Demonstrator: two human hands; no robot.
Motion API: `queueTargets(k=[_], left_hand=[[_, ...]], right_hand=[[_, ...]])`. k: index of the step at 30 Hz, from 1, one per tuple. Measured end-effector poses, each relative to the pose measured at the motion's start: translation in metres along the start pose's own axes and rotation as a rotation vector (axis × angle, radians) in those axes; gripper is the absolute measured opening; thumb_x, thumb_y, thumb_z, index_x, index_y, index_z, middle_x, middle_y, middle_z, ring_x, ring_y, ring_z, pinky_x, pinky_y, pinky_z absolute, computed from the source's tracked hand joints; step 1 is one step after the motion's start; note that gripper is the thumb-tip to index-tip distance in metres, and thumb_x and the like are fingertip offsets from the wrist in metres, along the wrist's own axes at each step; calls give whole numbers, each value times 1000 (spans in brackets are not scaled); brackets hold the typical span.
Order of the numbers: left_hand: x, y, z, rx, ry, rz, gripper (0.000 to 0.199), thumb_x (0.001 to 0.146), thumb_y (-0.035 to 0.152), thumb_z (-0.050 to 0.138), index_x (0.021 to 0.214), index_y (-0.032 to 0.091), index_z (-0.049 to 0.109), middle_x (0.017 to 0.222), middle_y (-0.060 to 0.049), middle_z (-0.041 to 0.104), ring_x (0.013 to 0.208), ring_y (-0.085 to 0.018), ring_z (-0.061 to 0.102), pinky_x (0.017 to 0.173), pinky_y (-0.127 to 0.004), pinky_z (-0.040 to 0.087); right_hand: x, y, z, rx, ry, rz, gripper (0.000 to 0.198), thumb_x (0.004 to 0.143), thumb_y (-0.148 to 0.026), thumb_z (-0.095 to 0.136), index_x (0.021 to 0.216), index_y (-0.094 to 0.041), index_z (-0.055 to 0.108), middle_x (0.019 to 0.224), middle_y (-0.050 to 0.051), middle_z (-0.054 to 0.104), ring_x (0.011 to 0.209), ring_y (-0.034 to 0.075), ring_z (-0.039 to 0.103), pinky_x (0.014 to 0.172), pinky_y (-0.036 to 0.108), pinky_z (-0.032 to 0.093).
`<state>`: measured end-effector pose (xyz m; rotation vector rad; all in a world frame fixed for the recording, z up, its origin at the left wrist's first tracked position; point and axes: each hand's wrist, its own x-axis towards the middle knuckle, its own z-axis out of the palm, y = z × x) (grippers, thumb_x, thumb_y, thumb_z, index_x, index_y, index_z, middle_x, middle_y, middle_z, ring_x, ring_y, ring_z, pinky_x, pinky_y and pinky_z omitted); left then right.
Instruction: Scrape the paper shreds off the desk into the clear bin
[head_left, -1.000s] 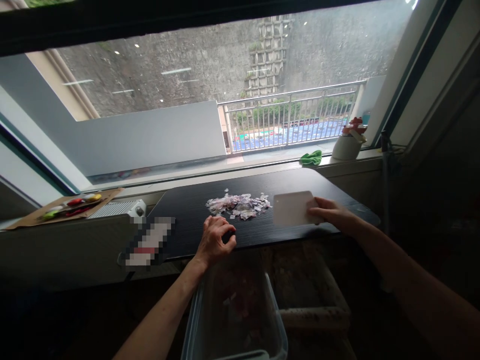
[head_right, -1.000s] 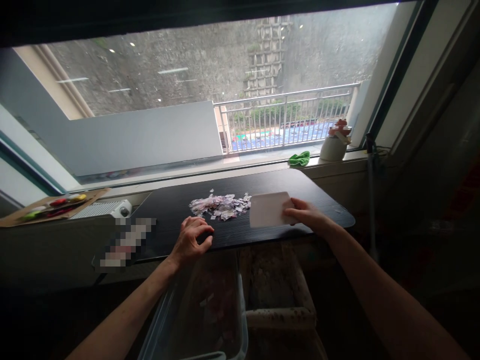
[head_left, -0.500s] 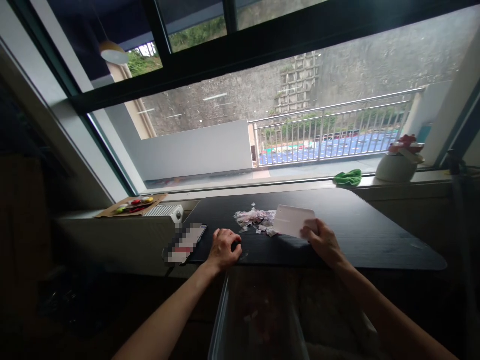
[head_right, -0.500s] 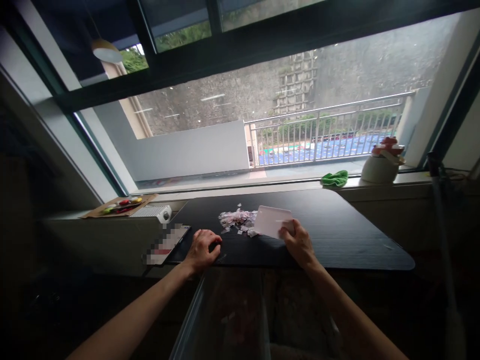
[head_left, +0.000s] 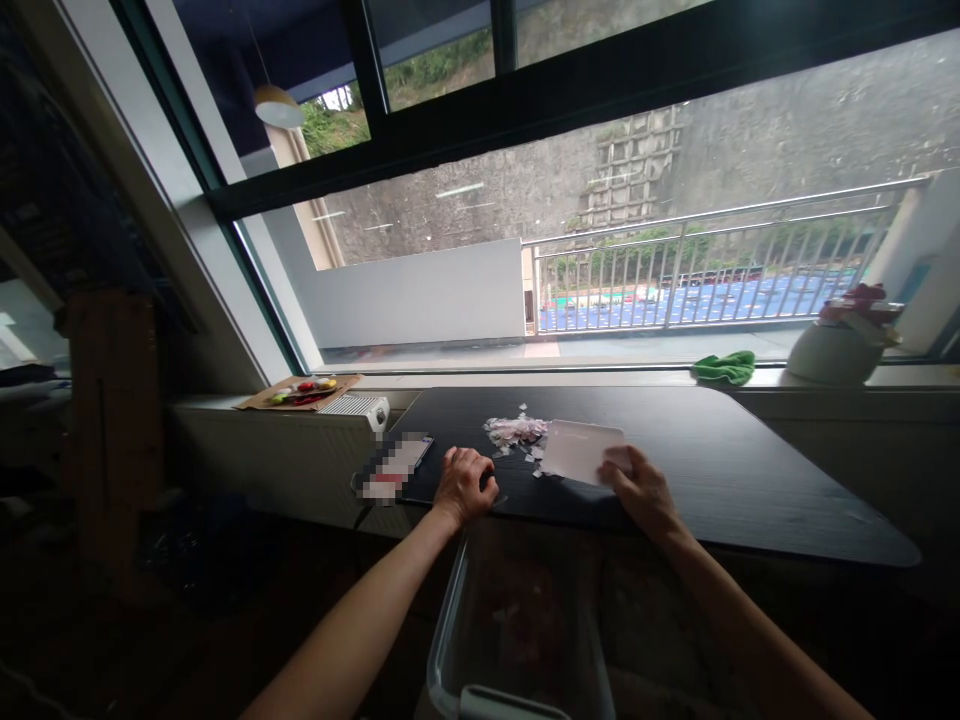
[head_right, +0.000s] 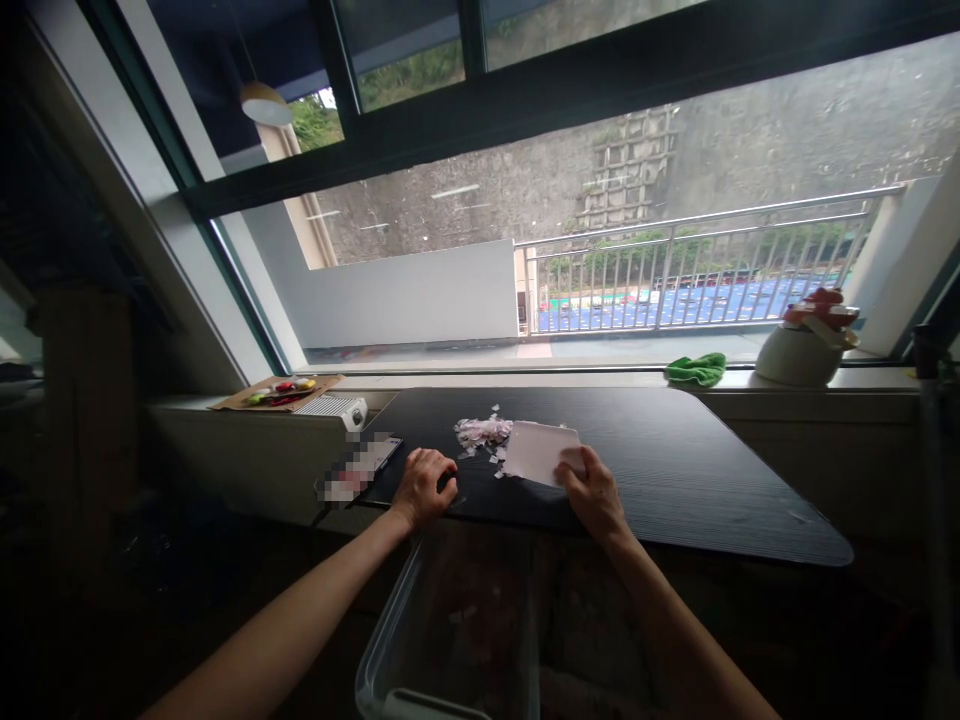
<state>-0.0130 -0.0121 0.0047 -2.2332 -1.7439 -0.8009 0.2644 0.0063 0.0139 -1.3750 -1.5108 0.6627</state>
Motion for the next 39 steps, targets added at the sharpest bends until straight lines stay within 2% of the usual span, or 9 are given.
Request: queueTargets(k=[2,7,12,14,19,28,34,39], left_hand=[[0,0,0,2,-4,2,11,75,23,54,81,21,63,85,-5,61,94,-25,55,104,-51,32],[1,-1,2,5,-14,-1,12,75,23,53,82,21,63,86,-5,61,94,-24,54,104,-49,32],[1,-4,5,5,-6,-5,11,74,23,54,81,22,62,85,-4,61,93,-24,54,103,-47,33],[1,-4,5,6,-4,-2,11,74,23,54,82,22,62,85,-4,61,93,-23,54,103,-47,33],[1,-4,4,0,2,10,11,74,23,54,81,22,62,84,-4,60,92,-23,53,102,-47,34],[0,-4,2,9,15,29,11,75,24,53,81,21,62,84,-5,61,90,-24,54,99,-47,37],[0,-5,4,6,23,36,10,75,23,53,81,21,61,83,-5,61,90,-24,54,98,-47,37],[0,-7,6,-2,29,42,11,74,22,53,81,21,62,83,-5,61,89,-23,55,97,-46,38]], right_hand=[[0,0,0,57,-27,-19,22,72,-41,53,87,-24,54,83,5,65,77,24,62,72,38,50],[0,2,1,51,22,-22,22,72,-39,54,85,-23,56,79,5,65,73,23,61,70,38,51],[1,8,7,246,-92,-76,27,67,-43,60,83,-21,59,77,5,67,72,22,64,71,38,52],[1,7,6,277,-48,-69,27,67,-42,61,82,-20,60,75,4,67,69,21,63,67,36,52],[-2,-2,0,184,146,-27,20,65,-36,58,77,-20,62,64,1,62,59,18,55,55,30,46],[-1,4,1,169,181,-39,22,67,-37,58,81,-19,62,66,1,62,59,17,55,56,30,46],[-3,7,2,180,17,-92,23,68,-37,60,82,-19,62,69,2,64,62,19,59,60,33,49],[-2,14,5,308,-148,-113,24,71,-40,64,84,-19,62,76,5,69,68,21,65,65,36,53]])
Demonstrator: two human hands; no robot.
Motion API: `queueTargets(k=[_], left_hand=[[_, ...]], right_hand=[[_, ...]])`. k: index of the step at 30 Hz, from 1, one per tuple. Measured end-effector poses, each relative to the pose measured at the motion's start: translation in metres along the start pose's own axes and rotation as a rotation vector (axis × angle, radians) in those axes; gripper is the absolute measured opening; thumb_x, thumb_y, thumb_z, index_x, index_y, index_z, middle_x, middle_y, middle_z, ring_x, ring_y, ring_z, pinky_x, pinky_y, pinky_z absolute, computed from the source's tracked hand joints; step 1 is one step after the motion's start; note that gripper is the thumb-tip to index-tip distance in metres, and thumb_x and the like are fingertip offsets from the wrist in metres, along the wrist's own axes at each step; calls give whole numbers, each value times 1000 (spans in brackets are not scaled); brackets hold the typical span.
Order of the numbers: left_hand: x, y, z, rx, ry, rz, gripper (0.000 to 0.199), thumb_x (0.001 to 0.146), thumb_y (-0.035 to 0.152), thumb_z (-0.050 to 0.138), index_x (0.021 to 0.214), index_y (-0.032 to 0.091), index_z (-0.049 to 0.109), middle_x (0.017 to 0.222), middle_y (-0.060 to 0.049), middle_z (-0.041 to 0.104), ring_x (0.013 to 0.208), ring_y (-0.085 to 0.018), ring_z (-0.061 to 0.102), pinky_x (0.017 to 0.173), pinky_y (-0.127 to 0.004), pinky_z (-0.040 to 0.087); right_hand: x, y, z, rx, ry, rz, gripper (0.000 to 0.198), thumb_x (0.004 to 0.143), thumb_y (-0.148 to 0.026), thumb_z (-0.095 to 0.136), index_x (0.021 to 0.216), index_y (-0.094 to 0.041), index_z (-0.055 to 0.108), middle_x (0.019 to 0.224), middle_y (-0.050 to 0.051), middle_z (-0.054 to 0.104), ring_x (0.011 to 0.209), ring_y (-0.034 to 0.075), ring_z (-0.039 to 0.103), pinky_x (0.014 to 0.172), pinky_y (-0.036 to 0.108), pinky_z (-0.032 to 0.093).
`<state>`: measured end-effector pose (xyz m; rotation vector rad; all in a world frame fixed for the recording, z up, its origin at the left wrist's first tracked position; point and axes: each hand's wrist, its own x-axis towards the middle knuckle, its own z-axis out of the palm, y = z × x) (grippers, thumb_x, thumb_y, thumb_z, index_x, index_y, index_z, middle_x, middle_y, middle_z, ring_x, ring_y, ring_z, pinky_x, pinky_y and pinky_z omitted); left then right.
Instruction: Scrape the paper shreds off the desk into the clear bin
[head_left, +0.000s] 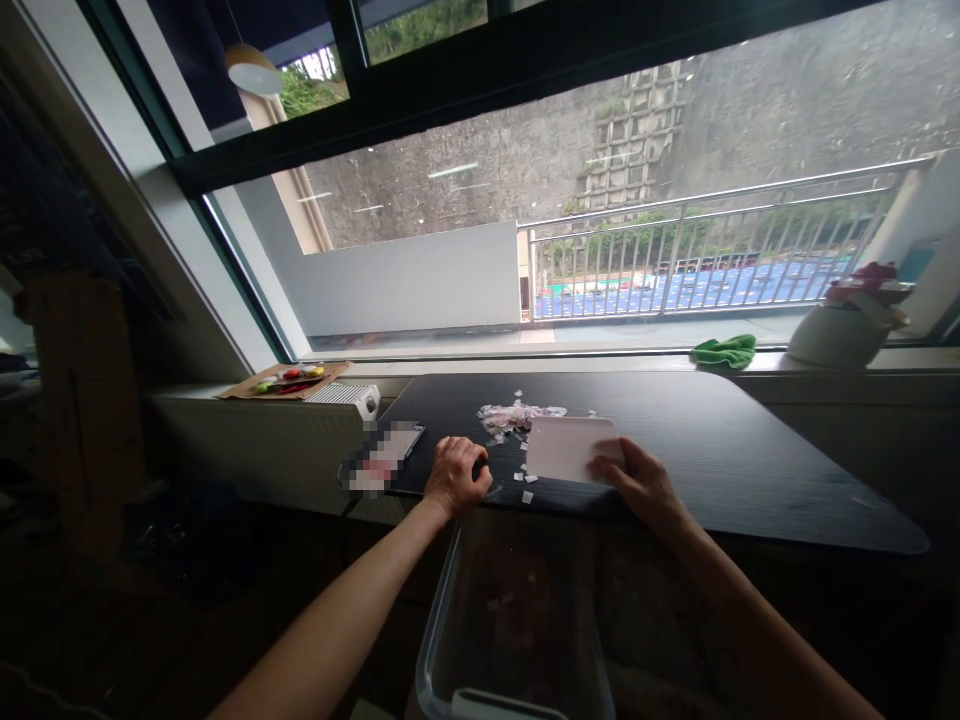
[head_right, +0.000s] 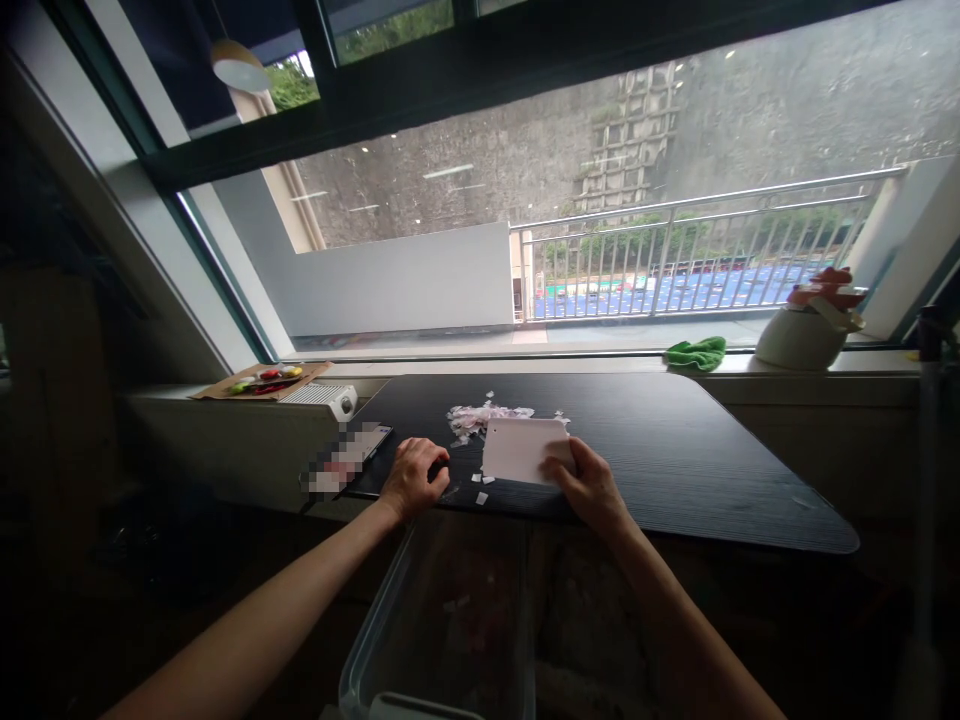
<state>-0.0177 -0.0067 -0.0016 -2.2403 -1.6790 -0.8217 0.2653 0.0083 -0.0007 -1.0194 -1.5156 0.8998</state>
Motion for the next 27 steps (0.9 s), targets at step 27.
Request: queueTargets(k=[27], left_hand=[[0,2,-4,-4,-18,3,9,75,23,54,81,23,61,82,-4,60,91,-24,55,99,-46,37]], right_hand=[[-26,-24,-31,-236,107,37,23,70,-40,62,81,-20,65,68,4,70,61,20,64,57,32,53]])
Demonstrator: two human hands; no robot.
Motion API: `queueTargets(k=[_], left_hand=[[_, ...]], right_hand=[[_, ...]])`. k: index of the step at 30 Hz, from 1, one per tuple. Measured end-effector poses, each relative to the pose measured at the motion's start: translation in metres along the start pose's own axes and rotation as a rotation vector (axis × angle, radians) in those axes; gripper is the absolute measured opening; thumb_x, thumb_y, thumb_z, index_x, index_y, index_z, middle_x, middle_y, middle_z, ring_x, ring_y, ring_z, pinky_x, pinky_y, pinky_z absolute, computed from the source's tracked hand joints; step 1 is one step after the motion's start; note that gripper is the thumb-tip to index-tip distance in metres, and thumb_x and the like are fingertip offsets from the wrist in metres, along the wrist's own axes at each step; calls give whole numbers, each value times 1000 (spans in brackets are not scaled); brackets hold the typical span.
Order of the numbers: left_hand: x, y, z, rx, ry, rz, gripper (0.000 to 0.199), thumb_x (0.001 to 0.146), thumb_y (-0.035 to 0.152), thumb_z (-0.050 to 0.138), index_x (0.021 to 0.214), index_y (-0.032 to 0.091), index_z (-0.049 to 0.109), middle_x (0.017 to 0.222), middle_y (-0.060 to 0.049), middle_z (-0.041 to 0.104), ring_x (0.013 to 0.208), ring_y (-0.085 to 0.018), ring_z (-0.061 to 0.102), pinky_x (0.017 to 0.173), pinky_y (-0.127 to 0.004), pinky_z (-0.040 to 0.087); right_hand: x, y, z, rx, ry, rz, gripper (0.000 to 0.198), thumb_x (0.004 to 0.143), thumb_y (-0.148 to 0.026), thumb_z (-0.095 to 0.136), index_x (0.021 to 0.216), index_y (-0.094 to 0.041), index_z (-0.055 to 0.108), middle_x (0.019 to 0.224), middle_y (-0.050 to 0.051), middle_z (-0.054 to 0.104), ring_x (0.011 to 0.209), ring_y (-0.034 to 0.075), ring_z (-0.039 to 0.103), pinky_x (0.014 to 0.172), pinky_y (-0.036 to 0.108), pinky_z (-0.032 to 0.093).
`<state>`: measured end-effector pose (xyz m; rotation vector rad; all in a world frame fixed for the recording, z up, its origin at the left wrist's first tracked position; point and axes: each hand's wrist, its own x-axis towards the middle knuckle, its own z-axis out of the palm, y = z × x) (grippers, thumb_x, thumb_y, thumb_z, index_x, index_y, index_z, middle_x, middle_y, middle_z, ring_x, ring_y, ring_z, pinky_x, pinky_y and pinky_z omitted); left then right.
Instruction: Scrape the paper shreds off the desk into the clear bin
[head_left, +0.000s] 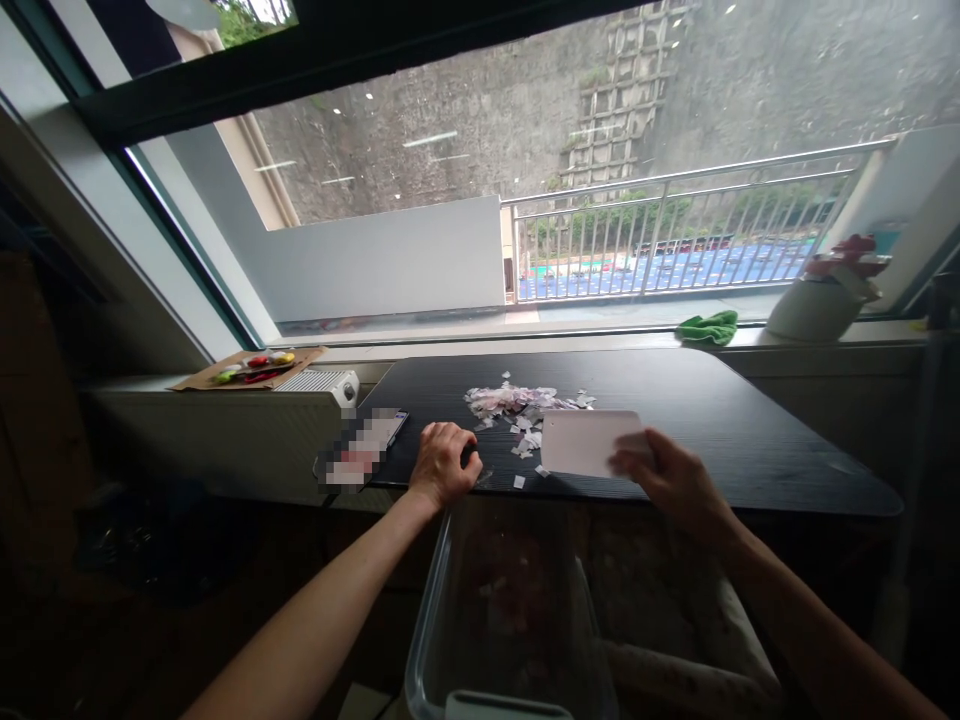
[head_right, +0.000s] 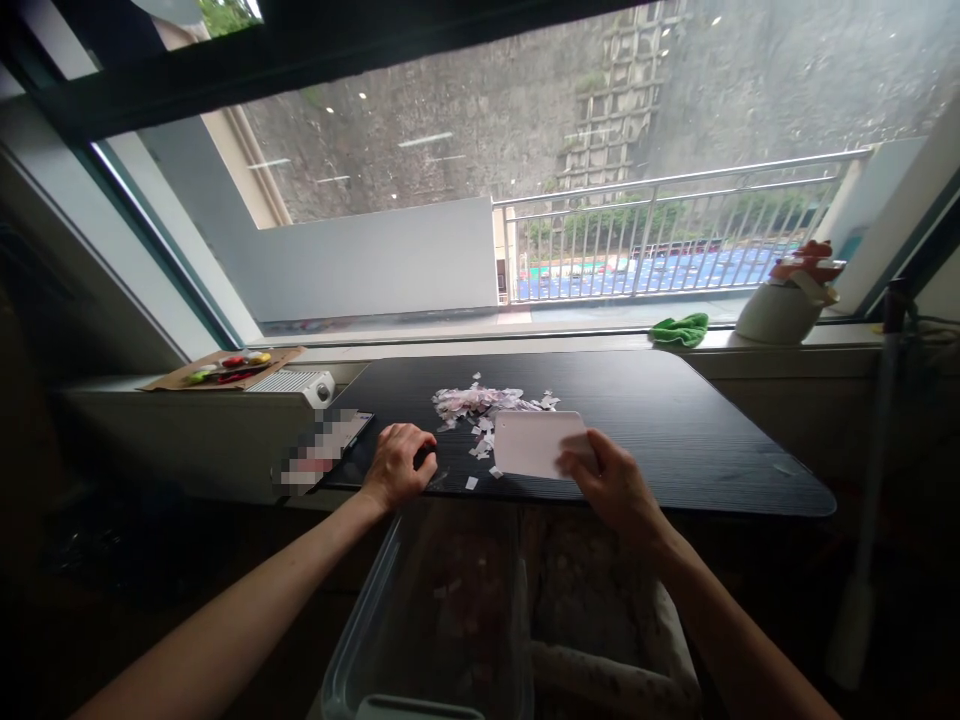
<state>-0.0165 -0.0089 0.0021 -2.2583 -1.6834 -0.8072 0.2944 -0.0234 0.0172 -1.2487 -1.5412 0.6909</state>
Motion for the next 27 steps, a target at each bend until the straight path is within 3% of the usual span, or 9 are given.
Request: queueTargets(k=[5,11,12,18,27], left_hand=[[0,1,-1,-6,-2,-8,10,75,24,54,81,21,61,83,-5,61,92,-24,55,101,-46,36],[0,2,-3,-1,-1,-10,10,76,23,53,82,21,61,84,-6,61,91,-25,54,99,-47,37],[0,2,-3,-4,1,-9,10,75,23,53,82,21,61,84,-6,61,91,-25,54,99,-47,37],[0,2,-2,-12,1,5,10,75,24,53,81,22,61,83,-5,61,91,-25,55,99,-47,36],[-1,-1,0,-16,33,23,12,76,25,51,81,22,61,82,-5,62,89,-25,56,98,-48,37]], right_hand=[[-5,-14,-3,-67,117,-2,23,68,-40,63,82,-21,65,68,4,70,60,20,64,56,32,52],[-15,-13,25,72,-111,-28,24,73,-41,63,84,-20,64,75,5,72,65,20,67,61,33,55],[-15,-8,21,52,-103,-17,24,73,-41,63,84,-20,65,74,5,72,64,20,67,60,33,55],[-5,15,-36,-173,260,54,25,67,-42,66,81,-21,66,64,3,69,58,20,63,53,31,51],[15,8,-30,-98,149,61,22,67,-38,63,77,-18,65,61,0,65,56,16,58,51,28,47]])
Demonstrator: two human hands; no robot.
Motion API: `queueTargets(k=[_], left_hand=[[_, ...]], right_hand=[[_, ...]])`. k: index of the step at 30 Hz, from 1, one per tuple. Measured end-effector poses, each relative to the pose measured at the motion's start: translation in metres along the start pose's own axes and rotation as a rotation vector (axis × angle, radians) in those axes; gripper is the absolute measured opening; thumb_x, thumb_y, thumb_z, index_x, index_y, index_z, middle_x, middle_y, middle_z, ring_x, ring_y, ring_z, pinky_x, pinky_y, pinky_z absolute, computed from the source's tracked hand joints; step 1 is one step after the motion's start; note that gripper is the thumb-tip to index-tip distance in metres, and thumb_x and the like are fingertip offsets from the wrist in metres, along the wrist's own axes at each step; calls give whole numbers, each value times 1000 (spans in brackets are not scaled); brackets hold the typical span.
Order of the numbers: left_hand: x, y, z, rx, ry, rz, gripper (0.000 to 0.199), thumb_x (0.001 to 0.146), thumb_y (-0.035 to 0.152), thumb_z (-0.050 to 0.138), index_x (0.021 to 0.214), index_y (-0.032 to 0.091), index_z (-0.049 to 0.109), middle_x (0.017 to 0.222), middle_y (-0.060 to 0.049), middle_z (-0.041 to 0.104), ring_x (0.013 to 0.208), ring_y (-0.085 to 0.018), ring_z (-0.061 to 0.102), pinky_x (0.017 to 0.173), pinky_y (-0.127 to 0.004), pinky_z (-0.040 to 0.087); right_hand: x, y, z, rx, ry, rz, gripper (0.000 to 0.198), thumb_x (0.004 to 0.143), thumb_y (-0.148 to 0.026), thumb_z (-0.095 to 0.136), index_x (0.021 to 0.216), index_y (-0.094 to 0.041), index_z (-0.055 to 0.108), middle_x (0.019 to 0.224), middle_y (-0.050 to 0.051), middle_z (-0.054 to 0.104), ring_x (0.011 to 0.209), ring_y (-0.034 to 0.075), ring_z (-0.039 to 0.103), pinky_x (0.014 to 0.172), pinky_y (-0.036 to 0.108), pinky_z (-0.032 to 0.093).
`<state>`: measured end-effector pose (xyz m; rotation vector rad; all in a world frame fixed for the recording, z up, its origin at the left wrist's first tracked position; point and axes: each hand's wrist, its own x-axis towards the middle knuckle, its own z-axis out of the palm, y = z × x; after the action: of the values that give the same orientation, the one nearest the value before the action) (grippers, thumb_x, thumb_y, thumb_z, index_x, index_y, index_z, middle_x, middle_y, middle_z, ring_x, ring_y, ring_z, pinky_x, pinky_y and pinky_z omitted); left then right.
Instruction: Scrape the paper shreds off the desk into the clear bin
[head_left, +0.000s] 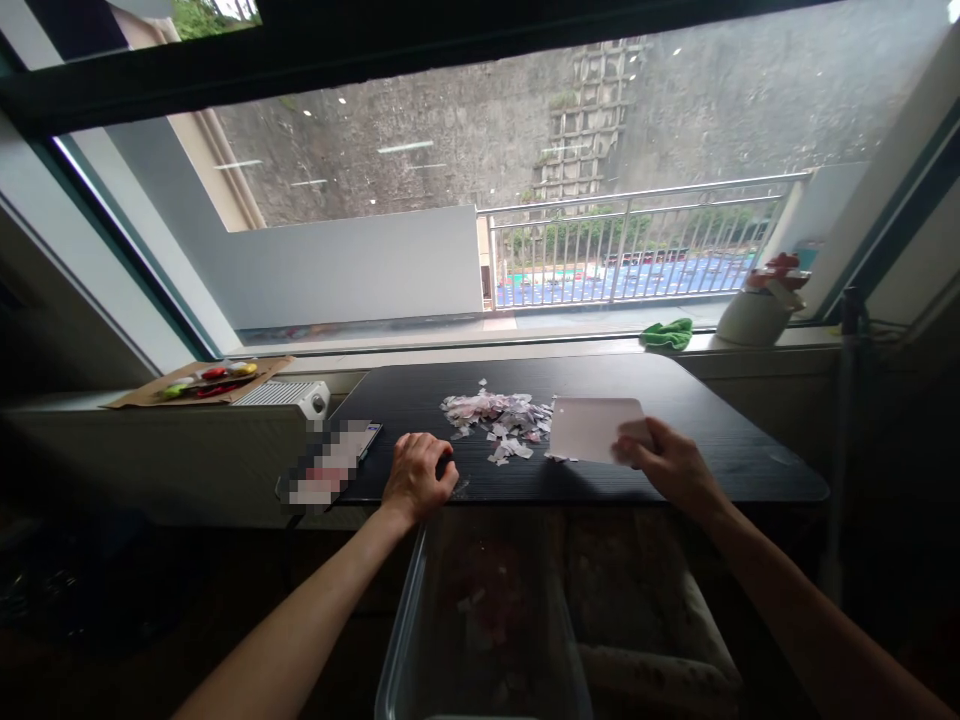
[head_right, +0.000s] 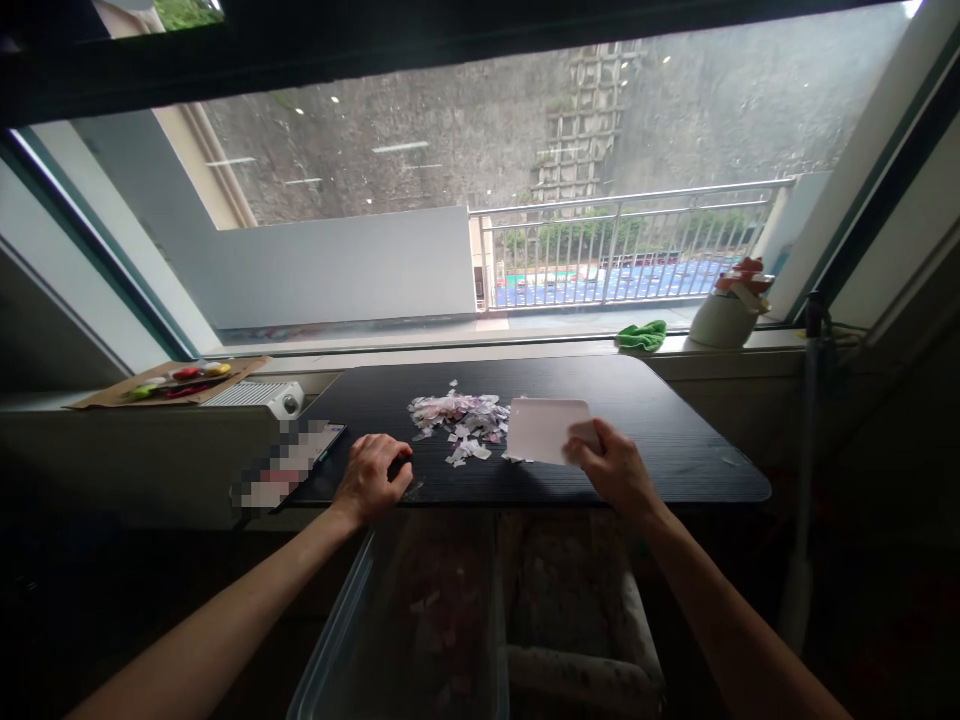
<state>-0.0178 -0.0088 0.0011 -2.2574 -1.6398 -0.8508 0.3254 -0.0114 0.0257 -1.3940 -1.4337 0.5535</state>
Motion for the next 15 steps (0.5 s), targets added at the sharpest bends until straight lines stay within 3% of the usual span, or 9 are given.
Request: queueTargets(k=[6,10,15], left_hand=[[0,0,-1,2,-2,5,13,76,26,50,81,21,61,82,-6,63,90,-26,56,98,-49,38],[1,0,-1,-3,0,5,13,76,26,51,81,22,61,82,-5,63,89,-25,57,99,-48,37],[1,-2,-1,2,-3,16,13,76,27,50,81,22,61,81,-5,63,89,-25,57,98,-48,38]], right_hand=[[-1,14,-38,-17,56,58,20,66,-38,65,78,-21,67,66,1,69,62,19,62,56,29,48],[15,26,-39,121,29,108,21,63,-35,69,80,-22,67,71,2,72,66,21,67,61,32,52],[27,30,-39,205,-133,228,24,57,-28,73,80,-22,68,74,2,75,66,22,69,60,32,56]])
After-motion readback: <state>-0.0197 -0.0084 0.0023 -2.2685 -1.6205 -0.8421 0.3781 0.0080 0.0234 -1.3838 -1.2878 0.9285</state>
